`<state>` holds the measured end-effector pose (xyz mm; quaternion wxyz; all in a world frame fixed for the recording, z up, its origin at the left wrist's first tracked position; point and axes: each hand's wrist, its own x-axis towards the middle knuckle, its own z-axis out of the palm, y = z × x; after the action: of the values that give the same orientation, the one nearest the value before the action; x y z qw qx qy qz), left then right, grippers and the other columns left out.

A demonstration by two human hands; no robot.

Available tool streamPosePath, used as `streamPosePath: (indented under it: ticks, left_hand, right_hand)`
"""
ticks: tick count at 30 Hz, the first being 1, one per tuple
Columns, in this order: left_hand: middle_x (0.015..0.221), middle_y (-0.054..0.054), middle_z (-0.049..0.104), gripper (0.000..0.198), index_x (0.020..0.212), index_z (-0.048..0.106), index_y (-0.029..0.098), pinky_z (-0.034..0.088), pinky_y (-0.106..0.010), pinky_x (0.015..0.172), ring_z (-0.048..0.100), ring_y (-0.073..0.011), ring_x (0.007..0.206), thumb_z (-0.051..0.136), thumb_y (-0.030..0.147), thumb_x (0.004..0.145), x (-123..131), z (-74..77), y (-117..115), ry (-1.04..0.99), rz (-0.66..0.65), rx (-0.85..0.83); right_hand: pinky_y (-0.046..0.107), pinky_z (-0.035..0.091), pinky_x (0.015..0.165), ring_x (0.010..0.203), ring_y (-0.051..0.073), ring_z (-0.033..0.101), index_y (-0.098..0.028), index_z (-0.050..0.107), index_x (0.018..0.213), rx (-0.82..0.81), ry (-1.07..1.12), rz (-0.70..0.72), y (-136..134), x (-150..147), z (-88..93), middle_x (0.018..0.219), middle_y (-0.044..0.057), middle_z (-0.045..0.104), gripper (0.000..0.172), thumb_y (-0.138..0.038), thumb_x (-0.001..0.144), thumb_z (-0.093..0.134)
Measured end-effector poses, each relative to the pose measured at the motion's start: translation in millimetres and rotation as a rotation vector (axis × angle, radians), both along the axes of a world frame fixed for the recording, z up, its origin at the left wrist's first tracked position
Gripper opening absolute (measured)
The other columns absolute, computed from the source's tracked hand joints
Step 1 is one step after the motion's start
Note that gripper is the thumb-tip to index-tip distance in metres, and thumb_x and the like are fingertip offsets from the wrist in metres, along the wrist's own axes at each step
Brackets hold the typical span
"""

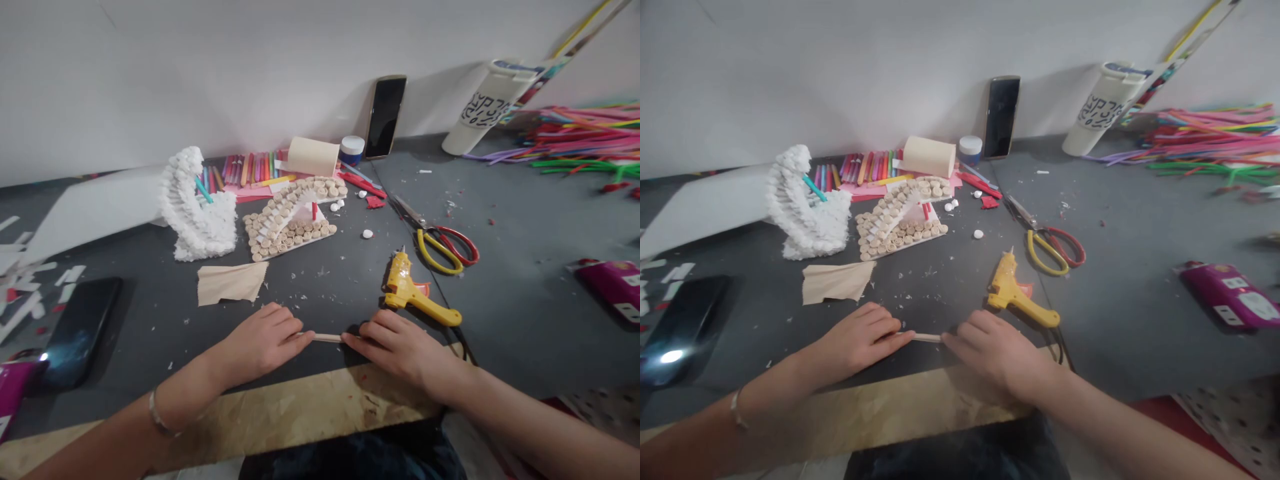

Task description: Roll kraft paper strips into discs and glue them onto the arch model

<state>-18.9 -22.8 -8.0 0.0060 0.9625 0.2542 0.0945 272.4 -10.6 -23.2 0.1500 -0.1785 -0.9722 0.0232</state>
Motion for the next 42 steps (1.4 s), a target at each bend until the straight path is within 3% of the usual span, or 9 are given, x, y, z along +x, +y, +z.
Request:
streamPosePath:
  ticks: [6,14,20,27,32,38,42]
  left_hand:
    - [0.085,-0.005,0.066,0.028,0.118,0.058,0.02,0.04,-0.032,0.071,0.054,-0.0168,0.076,0.043,0.009,0.097,-2.0,-1.1,-0.5,-0.021,-0.009,-0.018]
    - [0.086,-0.004,0.063,0.035,0.13,0.052,0.024,0.041,-0.03,0.071,0.051,-0.0166,0.076,0.037,0.014,0.1,-0.3,-1.7,1.5,0.001,0.034,-0.112]
    - [0.084,-0.004,0.061,0.032,0.127,0.056,0.024,0.039,-0.03,0.07,0.049,-0.0177,0.075,0.04,0.017,0.1,-0.1,-1.5,2.5,0.009,0.014,-0.116]
    - [0.085,-0.005,0.064,0.03,0.12,0.059,0.021,0.043,-0.029,0.069,0.052,-0.0171,0.075,0.039,0.013,0.099,-0.6,-0.9,1.3,-0.031,0.014,-0.058]
    - [0.091,-0.007,0.068,0.025,0.106,0.062,0.017,0.048,-0.03,0.072,0.058,-0.017,0.08,0.041,0.008,0.097,-0.6,1.6,-1.3,-0.096,0.005,-0.015]
    - [0.09,-0.008,0.07,0.023,0.106,0.062,0.017,0.051,-0.032,0.073,0.061,-0.0177,0.081,0.044,0.008,0.095,-0.9,3.6,-2.2,-0.121,-0.027,0.008]
    - [0.096,-0.009,0.071,0.022,0.106,0.062,0.014,0.051,-0.033,0.076,0.061,-0.0191,0.086,0.047,0.006,0.093,-4.4,-0.1,-7.4,-0.083,-0.006,0.018]
  right_hand:
    - [0.034,0.046,0.066,0.072,0.02,0.05,-0.007,0.063,0.118,-0.018,-0.037,-0.009,-3.2,0.9,2.3,0.085,0.009,0.064,0.036,-0.009,0.096,0.036]
    - [0.032,0.046,0.065,0.069,0.018,0.05,-0.012,0.066,0.116,-0.121,0.093,-0.065,2.2,2.4,-12.1,0.075,0.007,0.058,0.036,-0.006,0.093,0.038]
    - [0.034,0.046,0.065,0.071,0.02,0.049,-0.008,0.064,0.118,-0.046,0.029,0.008,-1.7,5.8,-3.1,0.08,0.009,0.062,0.033,-0.011,0.096,0.04]
    - [0.036,0.048,0.069,0.077,0.022,0.051,-0.008,0.063,0.121,-0.034,-0.021,-0.016,-6.0,7.0,-2.6,0.086,0.011,0.064,0.034,-0.01,0.095,0.041]
    - [0.036,0.048,0.069,0.078,0.022,0.051,-0.008,0.065,0.113,-0.045,0.036,-0.041,-8.2,10.6,-2.8,0.089,0.011,0.066,0.032,-0.01,0.096,0.039]
    - [0.035,0.047,0.069,0.079,0.022,0.052,-0.009,0.066,0.11,-0.032,0.02,-0.07,-13.4,11.6,-1.8,0.088,0.01,0.067,0.028,-0.009,0.092,0.046]
    - [0.034,0.043,0.068,0.075,0.02,0.052,-0.014,0.07,0.097,-0.033,0.028,-0.156,-18.4,6.0,-0.8,0.082,0.009,0.065,0.02,-0.011,0.089,0.052]
